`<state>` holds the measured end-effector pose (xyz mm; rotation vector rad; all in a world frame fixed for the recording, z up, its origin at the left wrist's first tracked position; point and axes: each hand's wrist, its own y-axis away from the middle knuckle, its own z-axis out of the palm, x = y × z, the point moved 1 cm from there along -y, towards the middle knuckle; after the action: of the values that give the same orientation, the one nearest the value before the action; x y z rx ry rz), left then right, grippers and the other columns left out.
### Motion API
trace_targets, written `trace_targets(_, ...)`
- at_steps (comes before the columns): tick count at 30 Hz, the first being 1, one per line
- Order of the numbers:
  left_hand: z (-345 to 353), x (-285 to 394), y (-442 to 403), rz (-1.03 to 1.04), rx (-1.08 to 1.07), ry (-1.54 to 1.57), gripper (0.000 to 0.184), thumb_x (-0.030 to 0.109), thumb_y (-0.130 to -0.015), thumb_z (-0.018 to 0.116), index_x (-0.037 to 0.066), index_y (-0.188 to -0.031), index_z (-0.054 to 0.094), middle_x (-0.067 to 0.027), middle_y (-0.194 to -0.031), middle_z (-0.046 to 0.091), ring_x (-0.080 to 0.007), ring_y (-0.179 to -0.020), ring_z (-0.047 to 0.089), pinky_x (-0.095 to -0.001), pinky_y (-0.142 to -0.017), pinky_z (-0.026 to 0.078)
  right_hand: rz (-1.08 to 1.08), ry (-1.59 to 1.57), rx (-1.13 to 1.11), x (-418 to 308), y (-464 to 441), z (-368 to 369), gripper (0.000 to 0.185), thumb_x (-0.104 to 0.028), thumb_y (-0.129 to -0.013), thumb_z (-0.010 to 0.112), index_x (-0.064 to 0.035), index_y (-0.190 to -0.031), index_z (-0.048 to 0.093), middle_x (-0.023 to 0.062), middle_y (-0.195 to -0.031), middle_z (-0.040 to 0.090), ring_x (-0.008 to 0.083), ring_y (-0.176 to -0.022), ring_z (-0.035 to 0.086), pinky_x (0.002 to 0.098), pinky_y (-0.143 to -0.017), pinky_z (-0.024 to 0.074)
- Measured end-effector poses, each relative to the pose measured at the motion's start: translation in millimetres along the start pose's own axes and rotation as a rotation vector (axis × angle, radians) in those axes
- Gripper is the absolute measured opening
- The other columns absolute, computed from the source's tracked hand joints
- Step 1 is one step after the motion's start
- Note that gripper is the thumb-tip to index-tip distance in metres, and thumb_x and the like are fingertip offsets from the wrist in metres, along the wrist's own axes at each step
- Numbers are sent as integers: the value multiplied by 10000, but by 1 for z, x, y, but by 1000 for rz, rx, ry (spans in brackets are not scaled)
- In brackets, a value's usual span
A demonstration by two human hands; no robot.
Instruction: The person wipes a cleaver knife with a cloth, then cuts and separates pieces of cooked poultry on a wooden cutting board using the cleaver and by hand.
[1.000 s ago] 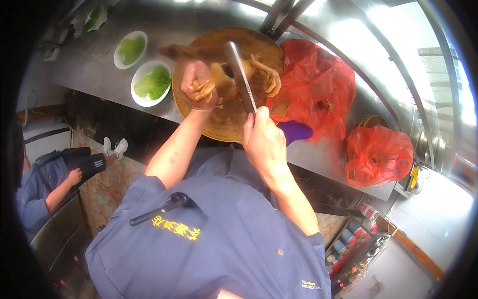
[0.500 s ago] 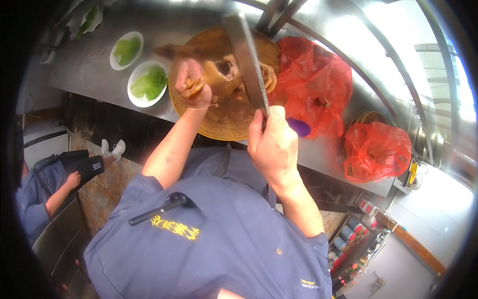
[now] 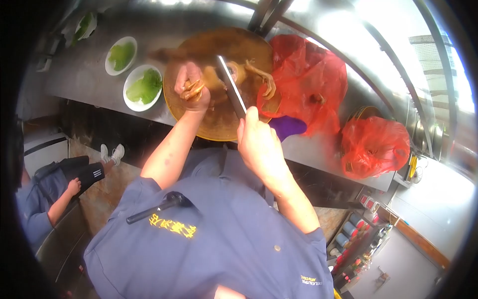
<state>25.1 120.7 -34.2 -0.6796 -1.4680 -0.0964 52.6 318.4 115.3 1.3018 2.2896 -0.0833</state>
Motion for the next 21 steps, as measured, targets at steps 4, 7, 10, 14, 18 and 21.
trace_targets(4,1,2,5,-13,5,22,357,241,-1100,591,1,-836,594,-105,-752,602,-206,-683,561,-357,-630,455,23,9,-65,-5,-1,-7,204,-169,-1088,571,2,-1082,459,277,-738,672,512,-708,686,598,-620,547)
trace_targets(7,5,8,-2,-74,111,2,473,324,-1132,590,28,-765,557,-34,-700,516,-149,-664,470,-331,-634,403,49,0,-23,12,-9,27,213,-169,-1083,581,3,-1064,457,278,-733,669,516,-709,685,595,-620,550)
trace_targets(10,11,-4,-9,35,100,7,471,324,-1135,583,27,-769,557,-41,-697,515,-156,-672,473,-329,-646,409,-4,-39,199,39,-29,74,212,-177,-1082,585,-6,-1054,462,290,-733,663,524,-714,682,602,-627,548)
trace_targets(14,15,-22,-24,191,96,-95,474,301,-1133,585,14,-757,546,-47,-679,498,-177,-633,460,-347,-608,394,32,-215,107,43,-38,49,219,-184,-1084,587,1,-1090,470,324,-805,685,551,-785,677,611,-662,535)
trace_targets(18,16,-13,-24,212,51,40,479,291,-1130,588,12,-743,542,-52,-673,498,-187,-616,448,-355,-590,382,-7,-178,25,23,-19,0,218,-174,-1089,587,8,-1084,467,312,-807,686,545,-808,677,603,-689,533)
trace_targets(21,15,-21,-22,222,12,48,482,291,-1131,586,15,-737,550,-43,-674,497,-170,-627,455,-346,-595,380,109,-130,136,11,2,-9,207,-175,-1087,596,-4,-1061,482,291,-802,685,522,-772,681,590,-654,527)
